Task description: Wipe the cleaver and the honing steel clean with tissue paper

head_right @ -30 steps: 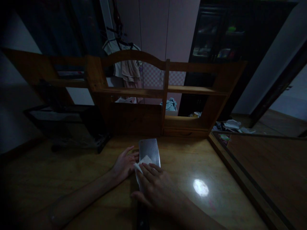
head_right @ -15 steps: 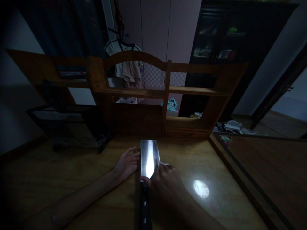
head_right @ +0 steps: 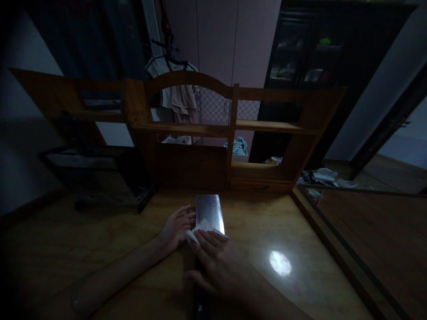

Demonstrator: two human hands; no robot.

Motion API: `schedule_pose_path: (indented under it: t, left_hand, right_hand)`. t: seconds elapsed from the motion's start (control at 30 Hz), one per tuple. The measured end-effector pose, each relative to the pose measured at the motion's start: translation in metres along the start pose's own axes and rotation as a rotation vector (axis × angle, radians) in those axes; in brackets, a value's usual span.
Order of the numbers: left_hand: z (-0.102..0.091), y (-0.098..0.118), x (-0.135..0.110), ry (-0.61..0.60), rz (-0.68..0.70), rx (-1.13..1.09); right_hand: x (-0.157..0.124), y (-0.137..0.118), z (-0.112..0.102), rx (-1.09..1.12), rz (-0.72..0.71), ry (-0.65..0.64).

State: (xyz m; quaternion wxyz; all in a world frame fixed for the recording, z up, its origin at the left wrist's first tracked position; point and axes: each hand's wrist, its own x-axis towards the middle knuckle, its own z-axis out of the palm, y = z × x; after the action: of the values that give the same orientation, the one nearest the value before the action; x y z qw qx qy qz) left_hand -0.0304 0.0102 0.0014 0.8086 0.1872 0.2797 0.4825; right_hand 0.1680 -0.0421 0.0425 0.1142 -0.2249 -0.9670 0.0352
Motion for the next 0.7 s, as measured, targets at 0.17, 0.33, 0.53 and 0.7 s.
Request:
schedule_pose_path:
  t: [0.17, 0.33, 0.53, 0.7]
  left_hand:
    - [0.001, -0.001, 0.001, 0.025, 0.029, -0.083]
    - [0.001, -0.002, 0.001, 0.032, 0.049, -0.099]
    - [0.002, -0.003, -0.001, 0.012, 0.073, -0.046]
    - [0.0, -0.004, 0.0, -0.004, 0.075, -0.022]
  right_hand:
    - [-0.002, 0.002, 0.0, -0.03, 0.072, -0.001]
    - [-0.005, 0.008, -0.007, -0.078, 0.147, 0.044]
    - [-0.007, 0.016, -0.012, -0.175, 0.236, -0.01]
    - [-0.009, 0.021, -0.005, -0.232, 0.258, -0.014]
